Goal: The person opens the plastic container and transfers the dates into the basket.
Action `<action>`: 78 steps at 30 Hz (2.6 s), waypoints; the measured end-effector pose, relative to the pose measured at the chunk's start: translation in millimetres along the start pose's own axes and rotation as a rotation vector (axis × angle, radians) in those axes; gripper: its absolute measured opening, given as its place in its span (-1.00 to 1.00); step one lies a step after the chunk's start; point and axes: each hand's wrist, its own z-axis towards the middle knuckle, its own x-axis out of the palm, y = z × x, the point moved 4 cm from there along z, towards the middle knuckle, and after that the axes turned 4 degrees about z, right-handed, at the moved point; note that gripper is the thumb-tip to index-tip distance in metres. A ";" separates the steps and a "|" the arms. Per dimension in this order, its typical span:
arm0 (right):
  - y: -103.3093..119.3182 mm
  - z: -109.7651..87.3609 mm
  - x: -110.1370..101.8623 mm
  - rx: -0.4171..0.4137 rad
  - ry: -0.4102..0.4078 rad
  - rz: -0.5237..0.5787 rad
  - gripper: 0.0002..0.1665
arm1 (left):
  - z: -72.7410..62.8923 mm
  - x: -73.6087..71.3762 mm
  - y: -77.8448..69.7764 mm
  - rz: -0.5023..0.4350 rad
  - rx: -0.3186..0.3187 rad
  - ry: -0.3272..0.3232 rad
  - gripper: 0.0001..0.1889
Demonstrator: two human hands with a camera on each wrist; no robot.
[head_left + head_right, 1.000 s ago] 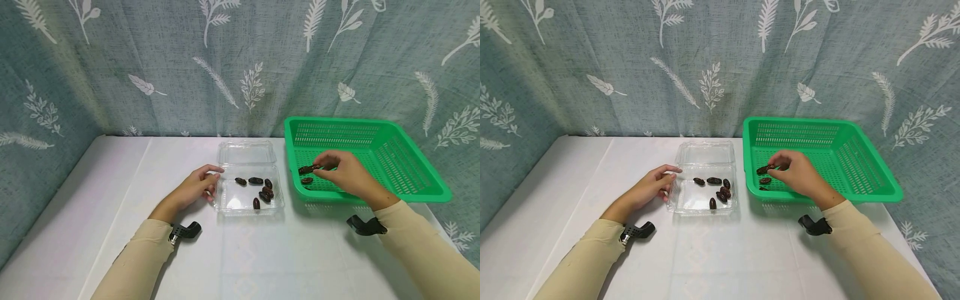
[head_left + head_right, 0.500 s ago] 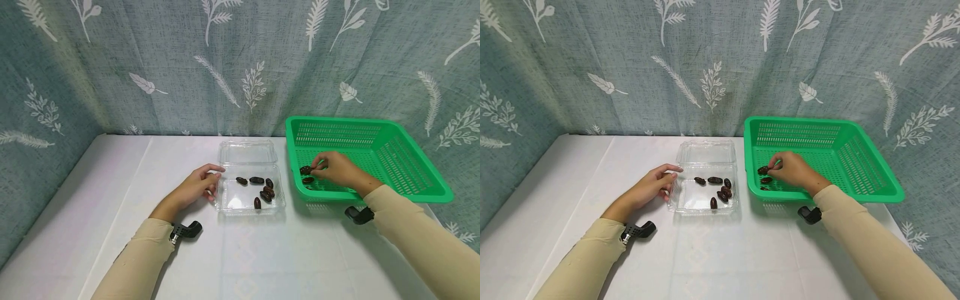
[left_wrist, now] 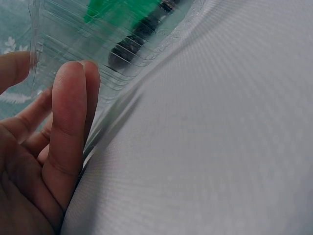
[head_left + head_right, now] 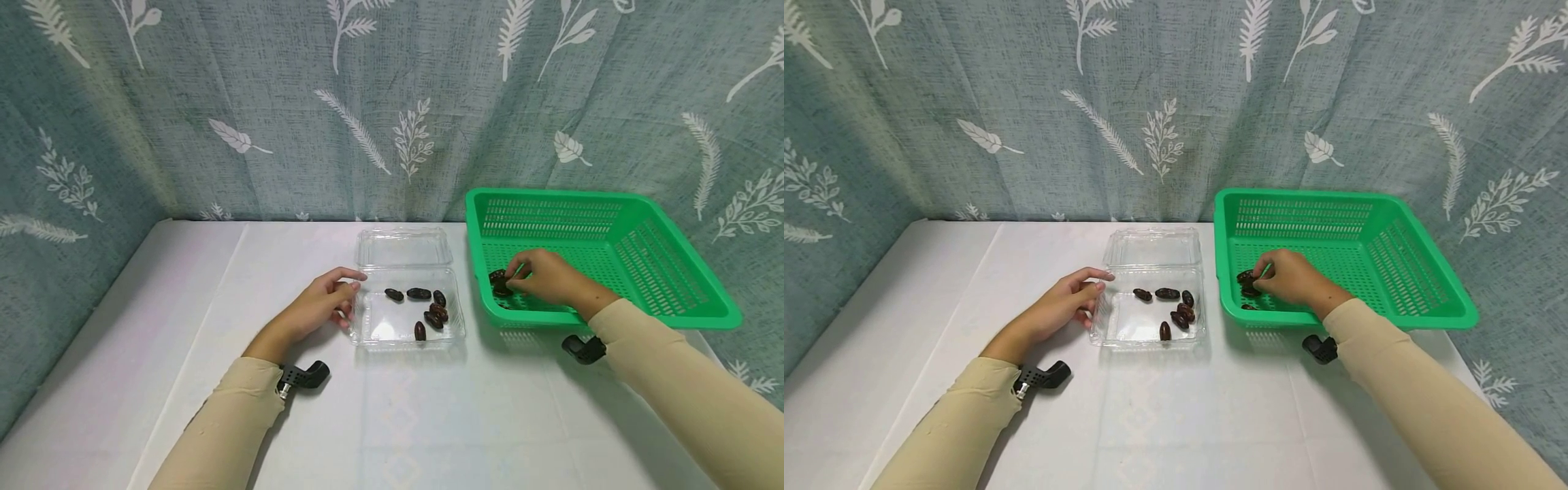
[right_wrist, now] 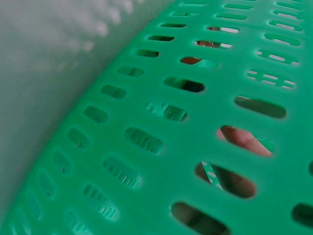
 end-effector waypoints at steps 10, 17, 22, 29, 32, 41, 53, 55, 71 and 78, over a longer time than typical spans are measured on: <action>2.6 -3.9 -8.2 -0.063 -0.138 -0.018 -0.74 | -0.6 0.4 0.7 0.000 0.010 -0.003 -0.59; 27.7 -18.3 -16.2 -0.171 -0.308 0.042 -0.75 | -0.5 -0.9 0.1 0.009 0.025 -0.022 -0.62; 59.6 -28.1 -11.4 -0.252 -0.357 0.145 -0.78 | 0.4 -2.1 1.3 0.032 0.013 -0.040 -0.64; 96.7 -27.5 8.7 -0.332 -0.295 0.327 -0.82 | 1.4 -3.4 2.4 0.015 0.016 -0.065 -0.64; 109.6 -20.8 21.6 -0.363 -0.269 0.388 -0.83 | 1.3 -3.2 2.5 0.005 0.015 -0.076 -0.64; 134.6 7.5 70.1 -0.345 -0.106 0.484 -0.80 | -0.3 -4.0 4.1 -0.037 0.021 -0.067 -0.63; 133.7 42.2 109.1 -0.221 -0.019 0.472 -0.72 | -1.8 -3.3 4.8 -0.046 0.017 -0.076 -0.64; 132.1 44.2 111.6 -0.202 -0.019 0.448 -0.72 | -1.9 -3.9 3.8 -0.043 0.018 -0.079 -0.64; 121.0 50.2 121.4 -0.124 -0.028 0.257 -0.67 | -0.1 -4.6 1.7 -0.044 0.021 -0.061 -0.65; 118.5 52.5 123.3 -0.135 -0.040 0.214 -0.72 | -0.1 -4.3 0.5 -0.033 0.018 -0.042 -0.64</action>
